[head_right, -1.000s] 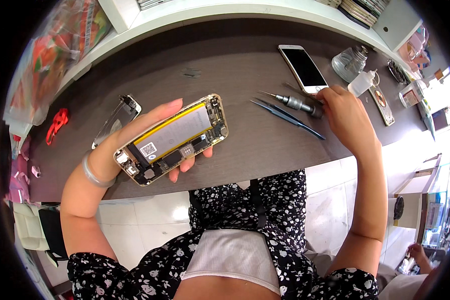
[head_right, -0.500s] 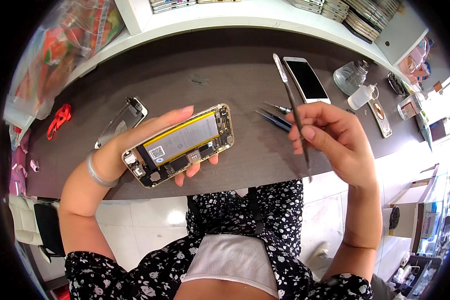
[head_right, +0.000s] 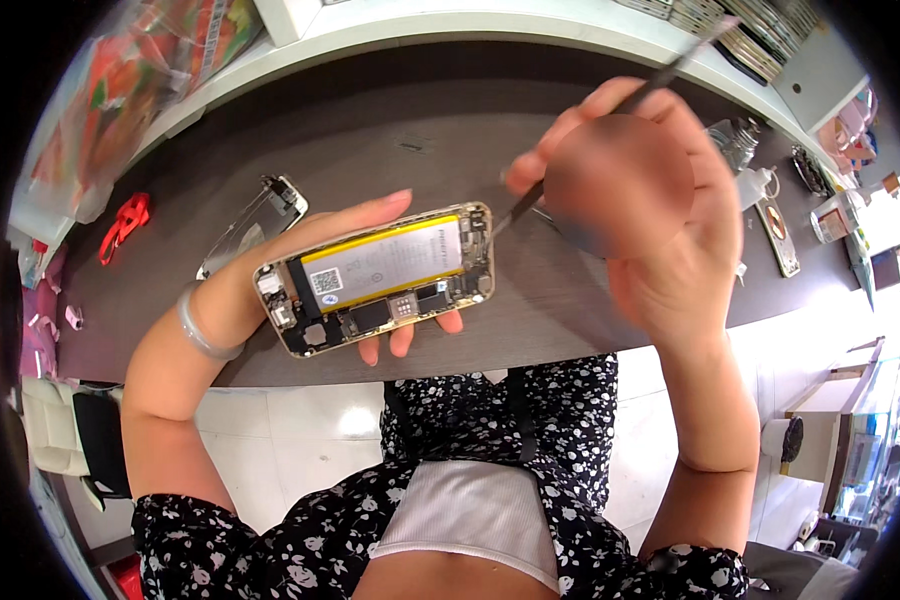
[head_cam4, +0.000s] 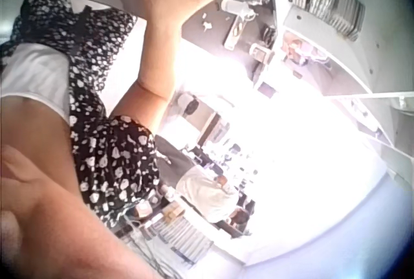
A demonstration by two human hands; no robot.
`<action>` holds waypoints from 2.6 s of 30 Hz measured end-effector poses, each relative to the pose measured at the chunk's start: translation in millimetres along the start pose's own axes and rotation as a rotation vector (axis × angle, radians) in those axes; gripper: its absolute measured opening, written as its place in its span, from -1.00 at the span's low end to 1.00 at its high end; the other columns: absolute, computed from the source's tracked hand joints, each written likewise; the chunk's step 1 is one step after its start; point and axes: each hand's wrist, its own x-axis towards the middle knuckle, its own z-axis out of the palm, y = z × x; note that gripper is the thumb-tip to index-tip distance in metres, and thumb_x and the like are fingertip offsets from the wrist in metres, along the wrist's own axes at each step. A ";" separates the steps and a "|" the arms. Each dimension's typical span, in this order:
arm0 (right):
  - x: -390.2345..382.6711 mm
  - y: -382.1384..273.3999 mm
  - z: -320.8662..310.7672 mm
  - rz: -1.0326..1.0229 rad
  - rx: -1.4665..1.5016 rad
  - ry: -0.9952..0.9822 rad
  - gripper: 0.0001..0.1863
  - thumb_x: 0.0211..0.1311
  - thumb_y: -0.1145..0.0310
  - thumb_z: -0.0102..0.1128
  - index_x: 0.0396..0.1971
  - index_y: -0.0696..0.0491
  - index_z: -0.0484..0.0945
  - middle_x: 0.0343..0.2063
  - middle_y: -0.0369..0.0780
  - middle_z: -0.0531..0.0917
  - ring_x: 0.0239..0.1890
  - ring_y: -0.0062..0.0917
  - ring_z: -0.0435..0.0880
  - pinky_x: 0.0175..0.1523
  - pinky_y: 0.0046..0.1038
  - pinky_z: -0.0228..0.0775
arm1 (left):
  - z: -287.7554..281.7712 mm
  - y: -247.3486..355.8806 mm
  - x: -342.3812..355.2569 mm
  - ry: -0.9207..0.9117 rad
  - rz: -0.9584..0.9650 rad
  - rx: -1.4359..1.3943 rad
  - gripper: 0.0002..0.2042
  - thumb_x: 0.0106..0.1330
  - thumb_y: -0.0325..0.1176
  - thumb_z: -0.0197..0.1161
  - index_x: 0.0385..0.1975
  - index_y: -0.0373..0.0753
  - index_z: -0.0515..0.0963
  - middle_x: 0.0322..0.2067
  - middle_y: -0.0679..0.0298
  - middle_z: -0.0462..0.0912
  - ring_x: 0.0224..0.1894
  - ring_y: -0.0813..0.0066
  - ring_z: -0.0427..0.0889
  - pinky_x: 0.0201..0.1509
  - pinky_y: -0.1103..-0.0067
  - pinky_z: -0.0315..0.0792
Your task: The person disassembles a smartphone, removes the old battery, and installs a new one. They use tweezers to disconnect components and a screwdriver to remove screws before placing the new battery into the chassis and reassembling the device.
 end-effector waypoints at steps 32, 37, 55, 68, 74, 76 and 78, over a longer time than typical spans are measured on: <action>45.8 6.6 28.5 0.036 -0.208 -0.185 -0.77 0.35 0.49 -0.11 -0.03 0.16 0.28 -0.30 -0.12 0.62 -0.27 -0.41 0.71 -0.25 -0.58 0.63 | 20.1 9.1 -15.1 0.082 0.062 0.185 -0.37 0.44 0.10 -0.28 -0.05 -0.41 0.50 -0.23 0.01 0.65 -0.46 0.45 0.63 -0.49 0.67 0.51; 58.9 16.1 24.0 0.187 -0.060 -0.197 -0.78 0.34 0.45 -0.05 -0.06 0.14 0.32 -0.31 -0.13 0.62 -0.25 -0.41 0.71 -0.24 -0.57 0.65 | 20.5 7.5 -17.1 0.103 0.078 0.226 -0.33 0.43 0.16 -0.29 -0.09 -0.42 0.53 -0.26 0.04 0.66 -0.49 0.47 0.62 -0.49 0.68 0.51; 40.5 41.2 24.5 0.236 0.259 -0.067 -0.81 0.32 0.46 -0.02 -0.11 0.11 0.29 -0.24 0.00 0.61 -0.20 -0.32 0.69 -0.11 -0.48 0.61 | -9.1 0.4 5.9 -0.117 0.018 -0.153 -0.11 0.28 0.39 -0.45 0.10 -0.42 0.38 -0.15 -0.31 0.54 -0.47 0.13 0.68 -0.58 0.49 0.60; 50.4 29.6 13.2 0.236 0.021 -0.259 -0.76 0.35 0.36 0.01 -0.08 0.10 0.27 -0.37 -0.07 0.64 -0.29 -0.44 0.70 -0.17 -0.55 0.58 | -25.1 -9.8 8.1 -0.276 0.089 -0.056 -0.51 0.39 -0.12 -0.20 0.01 -0.45 0.44 -0.10 -0.19 0.55 -0.27 0.17 0.66 -0.32 0.51 0.59; 45.5 32.9 13.4 0.285 0.086 -0.160 -0.77 0.36 0.38 0.01 -0.10 0.10 0.26 -0.33 -0.04 0.63 -0.29 -0.42 0.70 -0.19 -0.55 0.60 | -22.5 -7.3 7.6 -0.236 0.066 -0.116 -0.50 0.38 -0.11 -0.18 -0.01 -0.46 0.45 -0.12 -0.14 0.57 -0.30 0.23 0.64 -0.34 0.54 0.58; 34.5 34.8 20.4 0.186 0.079 -0.123 -0.76 0.36 0.40 0.00 -0.08 0.11 0.23 -0.32 -0.03 0.63 -0.28 -0.41 0.70 -0.18 -0.53 0.60 | -21.7 -6.9 7.2 -0.225 0.077 -0.089 -0.49 0.37 -0.10 -0.18 -0.02 -0.46 0.46 -0.12 -0.12 0.57 -0.31 0.25 0.63 -0.35 0.54 0.57; 30.8 36.2 21.5 0.131 0.083 -0.112 -0.76 0.37 0.42 0.00 -0.06 0.11 0.22 -0.31 -0.02 0.62 -0.26 -0.40 0.70 -0.16 -0.53 0.60 | -19.2 -5.2 5.5 -0.218 0.101 -0.021 -0.48 0.36 -0.08 -0.16 -0.02 -0.47 0.46 -0.12 -0.11 0.57 -0.32 0.27 0.63 -0.35 0.54 0.57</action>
